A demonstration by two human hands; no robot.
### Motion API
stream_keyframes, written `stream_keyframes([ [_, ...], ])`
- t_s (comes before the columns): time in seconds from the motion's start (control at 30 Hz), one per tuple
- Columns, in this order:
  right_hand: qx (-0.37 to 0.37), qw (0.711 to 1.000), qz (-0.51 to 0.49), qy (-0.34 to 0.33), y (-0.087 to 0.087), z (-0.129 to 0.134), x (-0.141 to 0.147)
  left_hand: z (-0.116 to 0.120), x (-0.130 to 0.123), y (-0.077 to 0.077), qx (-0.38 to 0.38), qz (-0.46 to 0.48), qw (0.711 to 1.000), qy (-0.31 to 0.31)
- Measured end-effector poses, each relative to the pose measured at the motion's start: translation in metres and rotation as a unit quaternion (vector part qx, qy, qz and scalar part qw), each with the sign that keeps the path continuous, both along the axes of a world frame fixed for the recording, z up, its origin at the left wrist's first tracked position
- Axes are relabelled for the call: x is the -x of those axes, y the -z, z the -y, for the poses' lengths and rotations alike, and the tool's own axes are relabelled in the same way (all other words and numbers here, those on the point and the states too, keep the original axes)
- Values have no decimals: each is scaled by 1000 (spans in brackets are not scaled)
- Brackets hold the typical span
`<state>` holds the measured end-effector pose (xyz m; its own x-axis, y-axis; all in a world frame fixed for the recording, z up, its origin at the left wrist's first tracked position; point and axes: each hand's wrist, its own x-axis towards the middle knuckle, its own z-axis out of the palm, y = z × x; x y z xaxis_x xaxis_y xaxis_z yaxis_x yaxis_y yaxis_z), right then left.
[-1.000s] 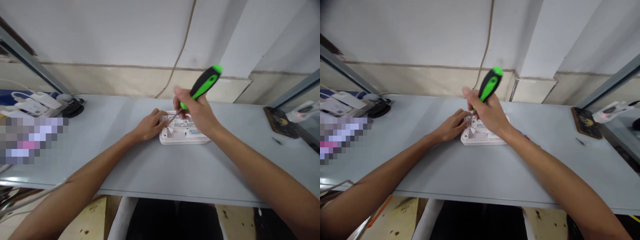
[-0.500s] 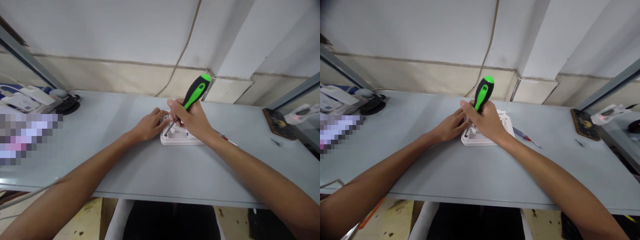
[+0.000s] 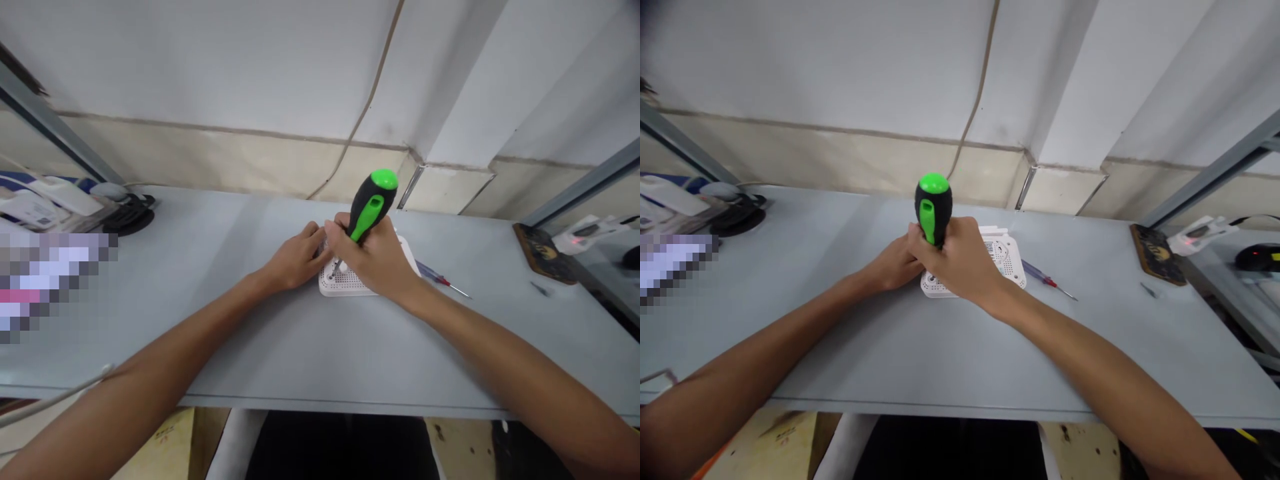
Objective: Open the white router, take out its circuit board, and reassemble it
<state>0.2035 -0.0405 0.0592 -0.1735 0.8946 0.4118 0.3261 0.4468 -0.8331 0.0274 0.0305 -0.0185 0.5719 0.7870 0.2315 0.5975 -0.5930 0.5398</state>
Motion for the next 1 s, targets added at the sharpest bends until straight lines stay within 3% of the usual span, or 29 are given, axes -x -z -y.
stream_keyframes([
  [0.2,60,997,-26,-44,12,1,3,2,0,-2,-4,-25,1000,9],
  [0.4,88,994,16,-68,15,4,8,4,1,-4,-8,-25,999,42],
  [0.7,130,989,27,-66,11,-10,21,6,0,-4,-6,-11,999,33],
  [1.0,137,986,4,-95,21,-6,22,12,7,-6,-4,-18,1000,8],
])
